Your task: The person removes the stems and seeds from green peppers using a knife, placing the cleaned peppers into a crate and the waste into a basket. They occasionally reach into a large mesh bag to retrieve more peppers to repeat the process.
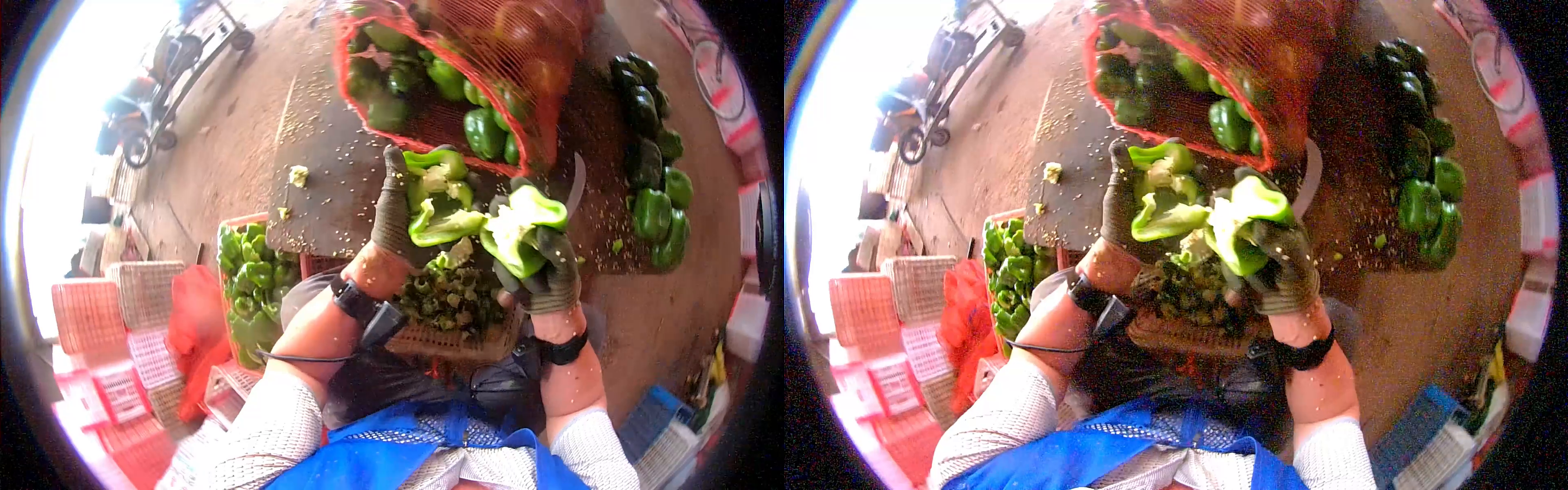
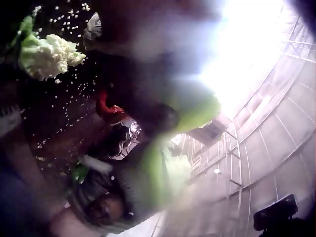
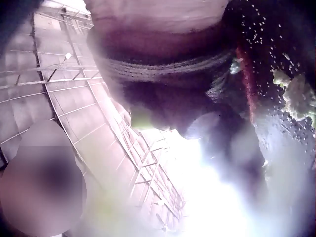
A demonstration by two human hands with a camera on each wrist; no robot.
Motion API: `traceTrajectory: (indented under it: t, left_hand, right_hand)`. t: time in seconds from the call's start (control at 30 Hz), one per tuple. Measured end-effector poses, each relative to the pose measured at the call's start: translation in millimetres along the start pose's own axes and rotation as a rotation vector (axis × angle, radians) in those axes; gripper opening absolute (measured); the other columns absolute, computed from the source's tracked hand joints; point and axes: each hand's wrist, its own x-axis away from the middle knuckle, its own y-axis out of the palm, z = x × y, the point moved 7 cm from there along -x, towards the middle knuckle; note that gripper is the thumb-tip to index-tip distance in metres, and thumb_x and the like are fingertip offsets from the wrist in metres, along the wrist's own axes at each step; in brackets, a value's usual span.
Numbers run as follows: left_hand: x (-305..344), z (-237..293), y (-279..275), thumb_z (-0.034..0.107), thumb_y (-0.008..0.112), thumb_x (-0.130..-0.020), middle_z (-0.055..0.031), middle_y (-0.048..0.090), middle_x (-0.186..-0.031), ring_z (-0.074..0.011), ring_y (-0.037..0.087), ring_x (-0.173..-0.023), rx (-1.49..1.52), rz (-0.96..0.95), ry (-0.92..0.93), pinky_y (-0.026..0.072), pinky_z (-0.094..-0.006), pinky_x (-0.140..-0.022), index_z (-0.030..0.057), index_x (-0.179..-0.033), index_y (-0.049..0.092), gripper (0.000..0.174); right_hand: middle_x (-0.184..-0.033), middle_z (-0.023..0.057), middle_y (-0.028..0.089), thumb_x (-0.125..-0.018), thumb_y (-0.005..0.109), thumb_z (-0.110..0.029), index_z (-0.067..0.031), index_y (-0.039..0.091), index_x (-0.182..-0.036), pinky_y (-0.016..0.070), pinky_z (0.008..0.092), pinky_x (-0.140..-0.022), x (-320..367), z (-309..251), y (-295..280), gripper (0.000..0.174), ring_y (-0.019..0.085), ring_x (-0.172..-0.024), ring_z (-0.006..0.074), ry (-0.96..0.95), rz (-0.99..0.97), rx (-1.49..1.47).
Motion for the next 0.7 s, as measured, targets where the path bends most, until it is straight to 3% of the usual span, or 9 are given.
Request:
traceTrajectory:
  t: [0.1, 0.13, 0.17, 0.23, 0.27, 0.4, 0.43, 0.57, 0.7]
  left_hand:
    - [0, 44, -16, 0.072, 0.047, -0.085, -0.0116, 0.063, -0.1, -0.0246, 0.062, -0.086, 0.141, -0.199, 0.121, 0.0558, -0.0415, -0.077, 0.0063, -0.11, 0.056, 0.071]
    - [11, 61, -11, 0.072, 0.046, -0.085, -0.0118, 0.063, -0.101, -0.0254, 0.063, -0.088, 0.106, -0.129, 0.188, 0.0559, -0.0424, -0.079, 0.0062, -0.111, 0.056, 0.071]
    - [14, 74, -6, 0.071, 0.045, -0.086, -0.0136, 0.063, -0.102, -0.0276, 0.063, -0.09, 0.168, -0.281, 0.149, 0.055, -0.046, -0.083, 0.0053, -0.116, 0.056, 0.074]
    - [31, 90, -17, 0.071, 0.045, -0.086, -0.0145, 0.063, -0.102, -0.0285, 0.064, -0.09, 0.005, -0.106, 0.226, 0.0545, -0.0473, -0.084, 0.005, -0.118, 0.055, 0.075]
    - [41, 97, -17, 0.071, 0.045, -0.086, -0.0149, 0.063, -0.102, -0.0289, 0.064, -0.091, -0.069, -0.013, 0.264, 0.0542, -0.0479, -0.085, 0.0048, -0.119, 0.055, 0.075]
    - [68, 138, -37, 0.068, 0.05, -0.085, -0.0161, 0.063, -0.105, -0.0338, 0.064, -0.094, 0.024, -0.163, 0.3, 0.055, -0.0492, -0.082, 0.0045, -0.119, 0.055, 0.072]
    - [92, 149, -33, 0.065, 0.051, -0.088, -0.0172, 0.063, -0.107, -0.032, 0.064, -0.093, -0.102, 0.013, 0.42, 0.0553, -0.0473, -0.078, 0.0041, -0.121, 0.054, 0.069]
    - [229, 190, -42, 0.054, 0.055, -0.091, -0.0142, 0.064, -0.106, -0.0272, 0.066, -0.087, -0.384, 0.196, 0.647, 0.0581, -0.0423, -0.075, 0.0067, -0.124, 0.051, 0.058]
    - [432, 235, -158, 0.047, 0.059, -0.091, -0.0087, 0.064, -0.102, -0.017, 0.065, -0.083, -0.65, 0.602, 0.835, 0.0566, -0.0329, -0.074, 0.0069, -0.119, 0.054, 0.05]
  right_hand:
    - [-0.123, 0.0171, 0.054, -0.088, 0.063, -0.017, -0.0036, 0.036, -0.139, 0.0494, 0.0298, -0.038, 3, 1, 4, 0.059, 0.059, -0.059, 0.022, 0.073, -0.216, -0.251]
    - [-0.126, 0.0184, 0.053, -0.089, 0.061, -0.018, -0.0036, 0.035, -0.14, 0.0494, 0.0298, -0.039, 1, -3, -2, 0.059, 0.056, -0.054, 0.0195, -0.01, -0.218, -0.262]
    - [-0.128, 0.0197, 0.052, -0.091, 0.059, -0.019, -0.0035, 0.033, -0.141, 0.0493, 0.0298, -0.041, 0, -7, -7, 0.058, 0.053, -0.049, 0.0171, -0.092, -0.219, -0.273]
    - [-0.127, 0.019, 0.053, -0.09, 0.062, -0.018, -0.0076, 0.037, -0.14, 0.053, 0.034, -0.041, 3, -9, 0, 0.057, 0.055, -0.051, 0.0231, -0.033, -0.284, -0.35]
    - [-0.124, 0.018, 0.054, -0.088, 0.065, -0.017, -0.0111, 0.041, -0.138, 0.0566, 0.039, -0.041, 1, -3, -3, 0.055, 0.061, -0.058, 0.0325, 0.045, -0.279, -0.401]
    - [-0.125, 0.0183, 0.056, -0.087, 0.065, -0.017, -0.0068, 0.042, -0.137, 0.0545, 0.0326, -0.045, 18, 23, -11, 0.056, 0.062, -0.069, 0.0241, 0.023, -0.009, -0.031]
    - [-0.124, 0.0178, 0.056, -0.087, 0.064, -0.018, -0.0073, 0.042, -0.137, 0.0542, 0.0323, -0.045, 23, 24, -14, 0.055, 0.062, -0.07, 0.0239, 0.016, 0.033, 0.043]
    - [-0.123, 0.0157, 0.057, -0.09, 0.06, -0.02, -0.0092, 0.043, -0.137, 0.053, 0.0313, -0.044, 50, 22, -36, 0.052, 0.063, -0.072, 0.023, -0.039, 0.144, 0.297]
    - [-0.122, 0.0137, 0.058, -0.092, 0.056, -0.022, -0.0111, 0.043, -0.137, 0.0517, 0.0302, -0.044, 50, 15, -43, 0.049, 0.063, -0.074, 0.0221, -0.084, 0.159, 0.478]
